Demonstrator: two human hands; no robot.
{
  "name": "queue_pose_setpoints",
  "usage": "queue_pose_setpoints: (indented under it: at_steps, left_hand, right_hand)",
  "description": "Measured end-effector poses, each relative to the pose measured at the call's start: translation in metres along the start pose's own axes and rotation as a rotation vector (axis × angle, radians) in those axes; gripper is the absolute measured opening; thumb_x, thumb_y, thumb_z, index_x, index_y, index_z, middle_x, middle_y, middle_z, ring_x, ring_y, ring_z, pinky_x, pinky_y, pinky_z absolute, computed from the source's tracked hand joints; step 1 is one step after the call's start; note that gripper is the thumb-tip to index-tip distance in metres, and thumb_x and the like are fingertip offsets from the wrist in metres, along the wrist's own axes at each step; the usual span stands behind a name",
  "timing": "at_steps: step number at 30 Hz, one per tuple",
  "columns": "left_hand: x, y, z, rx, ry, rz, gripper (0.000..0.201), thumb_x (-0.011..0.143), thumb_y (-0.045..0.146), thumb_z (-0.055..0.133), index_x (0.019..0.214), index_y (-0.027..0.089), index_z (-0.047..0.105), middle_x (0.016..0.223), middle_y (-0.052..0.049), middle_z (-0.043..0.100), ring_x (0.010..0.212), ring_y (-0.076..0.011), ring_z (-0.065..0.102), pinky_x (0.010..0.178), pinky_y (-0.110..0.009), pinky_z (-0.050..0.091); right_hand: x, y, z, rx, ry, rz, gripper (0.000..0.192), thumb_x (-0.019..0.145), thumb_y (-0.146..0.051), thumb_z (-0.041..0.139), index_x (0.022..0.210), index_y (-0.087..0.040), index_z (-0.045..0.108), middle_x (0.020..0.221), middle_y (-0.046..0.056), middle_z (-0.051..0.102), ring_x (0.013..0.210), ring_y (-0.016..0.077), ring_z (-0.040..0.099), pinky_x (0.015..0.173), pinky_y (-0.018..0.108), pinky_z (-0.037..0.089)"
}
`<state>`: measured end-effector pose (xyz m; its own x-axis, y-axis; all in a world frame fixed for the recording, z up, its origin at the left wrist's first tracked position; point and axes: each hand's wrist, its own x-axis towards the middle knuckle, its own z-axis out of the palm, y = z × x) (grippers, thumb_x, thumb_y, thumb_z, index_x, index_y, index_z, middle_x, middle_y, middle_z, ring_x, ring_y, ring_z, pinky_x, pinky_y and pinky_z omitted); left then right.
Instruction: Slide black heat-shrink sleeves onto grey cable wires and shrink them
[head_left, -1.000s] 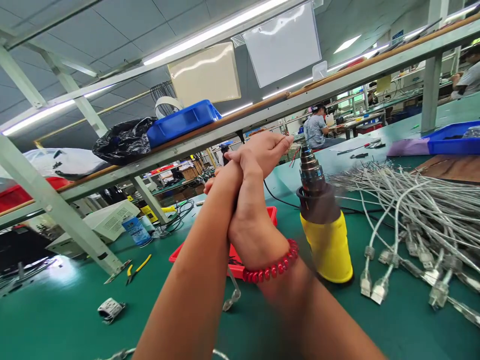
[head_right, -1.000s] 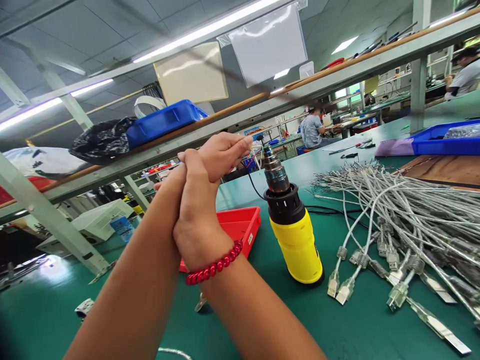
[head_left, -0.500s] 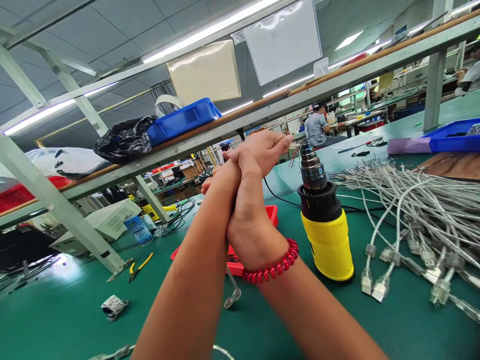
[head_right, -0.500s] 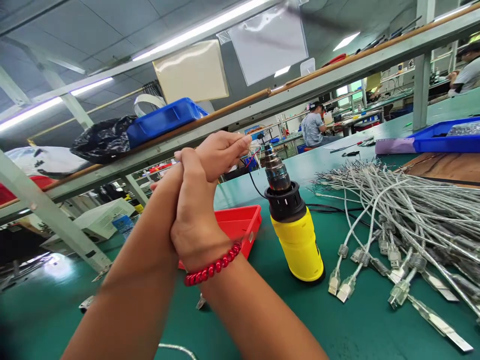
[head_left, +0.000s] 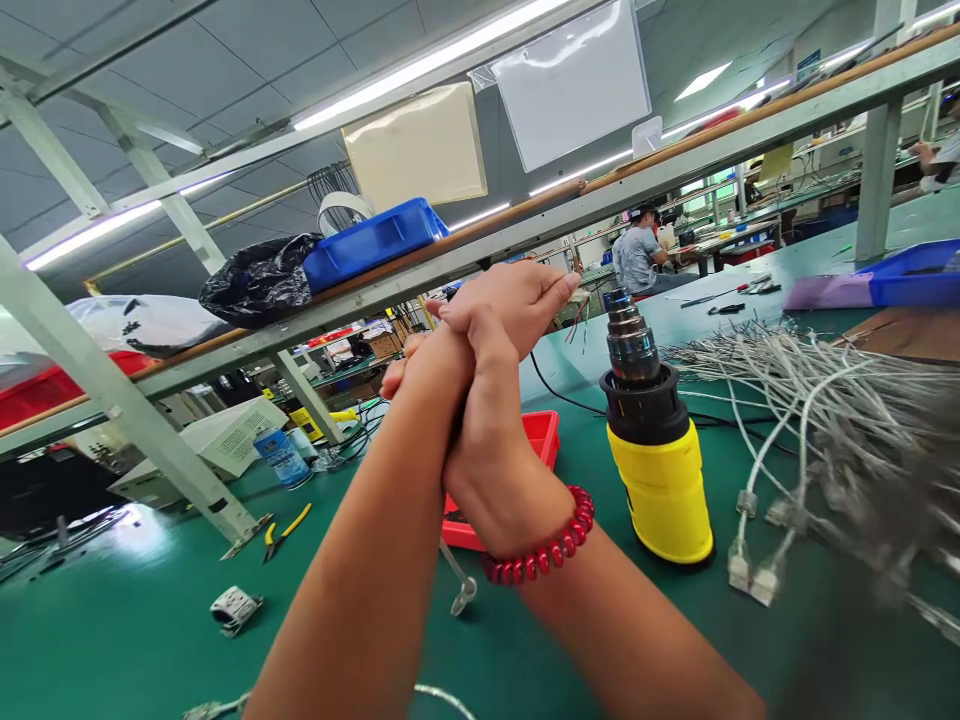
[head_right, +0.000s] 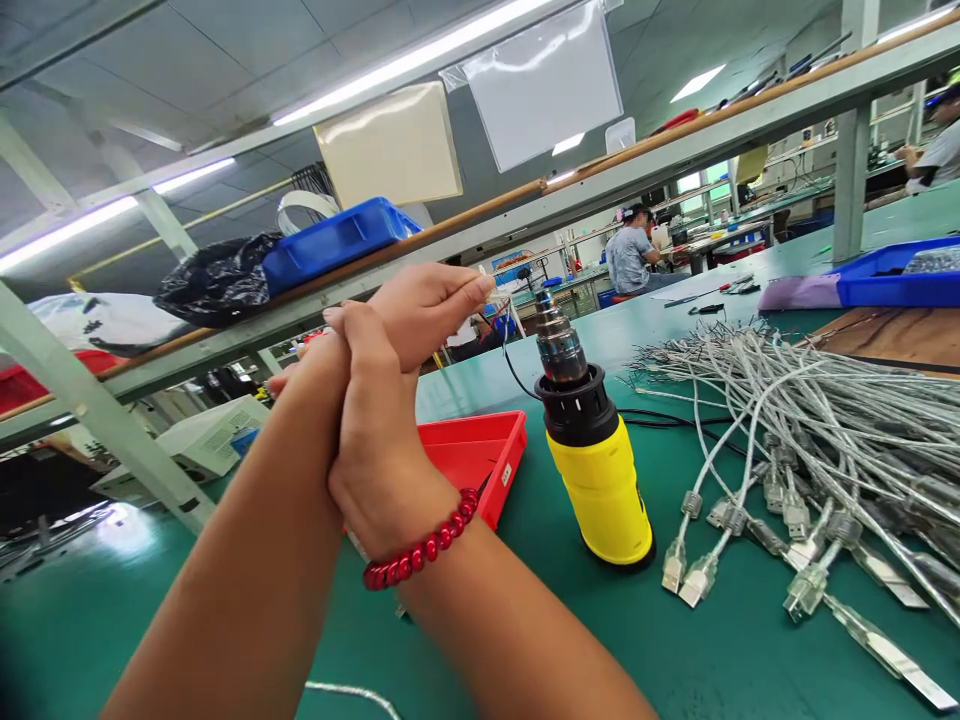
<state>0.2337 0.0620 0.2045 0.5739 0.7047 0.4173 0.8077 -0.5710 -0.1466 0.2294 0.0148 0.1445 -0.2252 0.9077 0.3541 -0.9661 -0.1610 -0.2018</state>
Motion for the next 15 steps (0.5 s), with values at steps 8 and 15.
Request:
queue_pose_setpoints:
  at_steps: [8, 15]
  left_hand:
    - [-0.015, 0.006, -0.01, 0.221, 0.069, -0.024, 0.039, 0.091, 0.042, 0.041, 0.06, 0.019, 0.048, 0.059, 0.001, 0.049, 0.055, -0.0127, 0.035, 0.056, -0.031, 0.022]
    - [-0.027, 0.006, -0.015, 0.307, 0.109, -0.065, 0.039, 0.091, 0.045, 0.043, 0.064, 0.019, 0.055, 0.058, 0.001, 0.051, 0.056, -0.0121, 0.035, 0.057, -0.03, 0.021]
  right_hand:
    - [-0.009, 0.003, 0.001, 0.157, -0.26, 0.005, 0.021, 0.072, -0.029, 0.052, 0.093, -0.027, 0.054, 0.057, -0.008, 0.05, 0.047, 0.0079, 0.052, 0.048, 0.017, 0.045]
    - [-0.014, 0.006, 0.004, 0.131, -0.29, 0.06, 0.019, 0.07, -0.027, 0.05, 0.088, -0.026, 0.054, 0.057, -0.009, 0.048, 0.045, 0.0064, 0.047, 0.046, 0.014, 0.041]
